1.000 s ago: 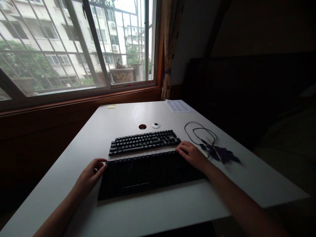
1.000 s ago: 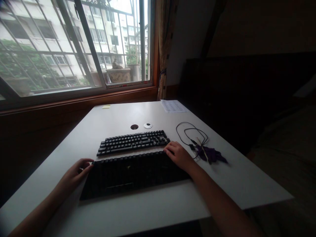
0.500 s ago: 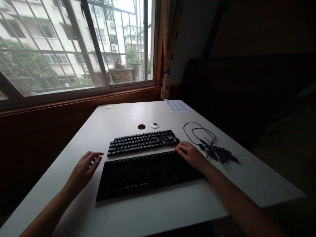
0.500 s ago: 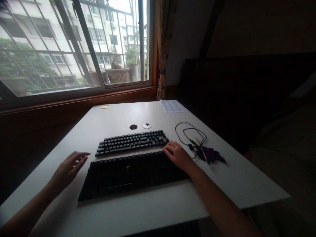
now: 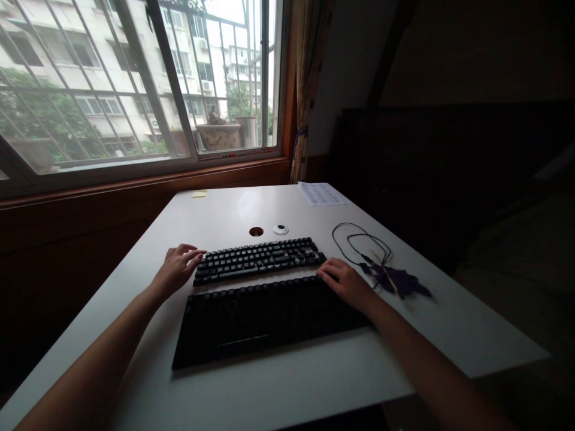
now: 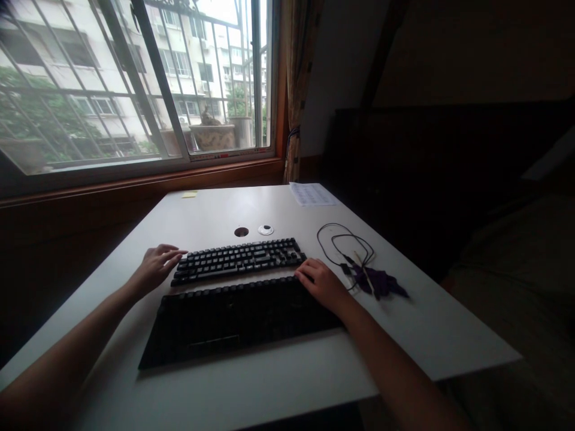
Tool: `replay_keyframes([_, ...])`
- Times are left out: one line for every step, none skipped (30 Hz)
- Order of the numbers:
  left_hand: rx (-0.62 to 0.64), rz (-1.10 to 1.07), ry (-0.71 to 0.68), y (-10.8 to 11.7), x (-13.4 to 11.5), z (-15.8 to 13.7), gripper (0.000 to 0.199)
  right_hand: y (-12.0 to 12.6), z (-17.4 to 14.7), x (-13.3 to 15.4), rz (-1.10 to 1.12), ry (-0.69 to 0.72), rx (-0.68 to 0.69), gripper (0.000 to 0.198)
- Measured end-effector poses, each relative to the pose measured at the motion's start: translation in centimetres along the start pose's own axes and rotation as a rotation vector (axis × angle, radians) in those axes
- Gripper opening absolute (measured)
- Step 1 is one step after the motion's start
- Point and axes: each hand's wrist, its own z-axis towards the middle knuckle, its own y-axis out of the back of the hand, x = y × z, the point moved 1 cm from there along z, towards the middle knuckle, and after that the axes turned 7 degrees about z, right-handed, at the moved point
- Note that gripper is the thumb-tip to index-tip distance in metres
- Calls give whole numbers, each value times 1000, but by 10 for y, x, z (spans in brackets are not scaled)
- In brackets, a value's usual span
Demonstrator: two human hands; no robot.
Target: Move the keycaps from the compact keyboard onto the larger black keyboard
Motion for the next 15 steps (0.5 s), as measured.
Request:
replay_keyframes([2,2,4,-2,0,1,48,0,0,0,0,2,1,19])
replay_keyframes([2,3,10,-4,-1,2,48,0,0,0,0,3,2,19])
replay_keyframes([4,3,14,-5,-1,3,48,0,0,0,1,1,3,19])
replay_keyframes([5,2,15,-6,-1,4,48,0,0,-1,1,-1,4,19])
replay_keyframes([8,3,13,-6,-2,5,49,0,-1,-1,2,-3,5,19])
replay_keyframes([11,7,11,-7,-2,5,49,0,-1,-1,2,-4,4,19])
replay_keyframes([17,15,9,-7,-2,5,50,0,-1,-1,1,-4,5,19])
replay_keyframes([23,27,9,-6,-1,5,50,0,-1,-1,1,-2,5,19])
replay_keyframes([27,41,10,-6,-1,5,51,1,-1,0,1,0,3,19])
replay_keyframes([27,57,8,-6,0,5,51,1,-1,0,2,3,1,19])
replay_keyframes([24,72,-2,-6,1,4,51,1,-1,1,3,5,-1,19])
replay_keyframes([17,85,-18,-5,1,4,50,1,-1,1,4,5,-2,19])
replay_keyframes([7,93,-32,-5,3,3,50,1,-1,2,5,5,-1,19])
replay_keyframes([-3,97,-39,-5,4,2,50,1,0,2,4,4,-2,19])
replay_keyframes([-9,96,-37,-4,6,2,49,1,0,2,2,4,-1,19])
